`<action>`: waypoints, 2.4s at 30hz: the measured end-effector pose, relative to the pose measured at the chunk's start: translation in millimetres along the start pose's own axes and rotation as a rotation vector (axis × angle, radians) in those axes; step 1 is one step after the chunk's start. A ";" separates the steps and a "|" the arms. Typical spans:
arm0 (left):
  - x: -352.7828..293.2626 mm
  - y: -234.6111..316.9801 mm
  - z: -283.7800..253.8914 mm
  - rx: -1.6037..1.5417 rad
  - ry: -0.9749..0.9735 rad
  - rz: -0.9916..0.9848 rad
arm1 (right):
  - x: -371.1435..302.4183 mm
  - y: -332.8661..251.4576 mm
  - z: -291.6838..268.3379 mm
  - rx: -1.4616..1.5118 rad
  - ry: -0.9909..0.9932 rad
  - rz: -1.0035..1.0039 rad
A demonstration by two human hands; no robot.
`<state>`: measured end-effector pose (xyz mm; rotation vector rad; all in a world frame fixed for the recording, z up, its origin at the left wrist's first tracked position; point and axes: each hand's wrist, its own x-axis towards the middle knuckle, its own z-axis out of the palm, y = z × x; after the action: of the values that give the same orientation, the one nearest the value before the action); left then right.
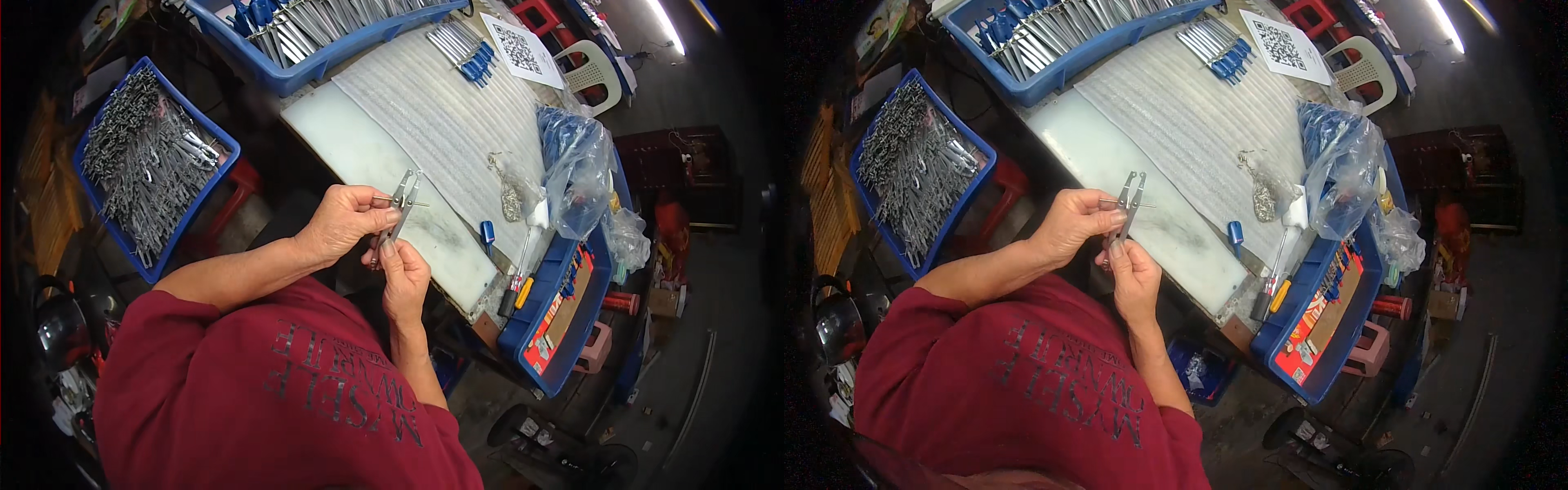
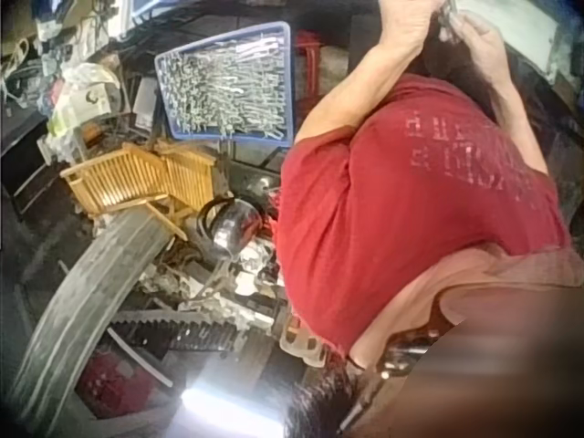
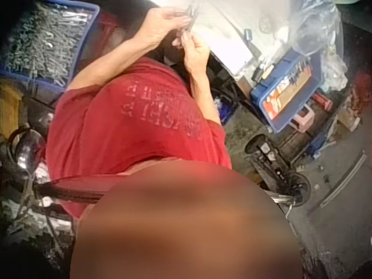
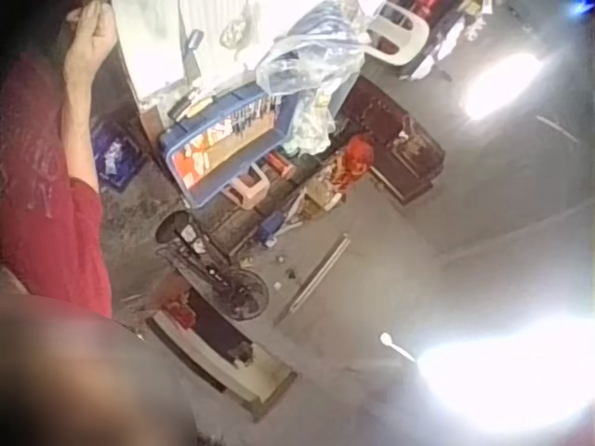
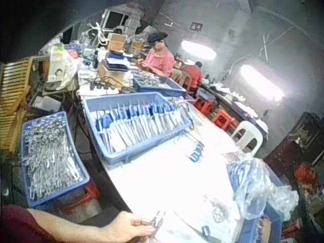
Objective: Assembling small hand tools by inserting metal bits into plastic handles.
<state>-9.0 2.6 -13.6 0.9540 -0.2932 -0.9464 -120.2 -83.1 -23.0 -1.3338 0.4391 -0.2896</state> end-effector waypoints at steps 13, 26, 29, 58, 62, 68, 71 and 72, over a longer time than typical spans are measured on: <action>-0.5 -10.0 0.8 0.064 0.054 -0.028 | -0.6 6.0 -0.1 -0.060 -0.010 0.000; -5.1 -11.6 0.0 0.118 -0.006 -0.032 | -1.9 -0.1 -19.1 -0.213 0.067 -0.089; -6.2 -12.6 -1.7 0.159 -0.049 -0.029 | 3.5 -10.5 -20.1 -0.071 0.133 -0.134; -11.4 -5.4 6.2 0.241 -0.119 -0.113 | 8.3 -13.8 -19.3 0.043 0.144 -0.103; -11.5 -8.8 6.4 0.216 -0.100 -0.105 | 8.1 -16.4 -17.3 -0.022 0.151 -0.100; -11.1 -7.9 8.4 0.196 -0.073 -0.080 | 6.5 -16.6 -18.3 -0.073 0.153 -0.100; -9.7 -11.1 6.2 0.189 -0.065 -0.050 | 5.8 -18.7 -18.0 -0.099 0.150 -0.093; -9.4 -11.6 5.4 0.197 -0.065 -0.039 | 5.5 -19.9 -17.8 -0.099 0.150 -0.094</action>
<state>-24.2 4.3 -18.1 1.1136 -0.4309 -0.9982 -122.8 -105.3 -7.5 -1.4372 0.5232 -0.4530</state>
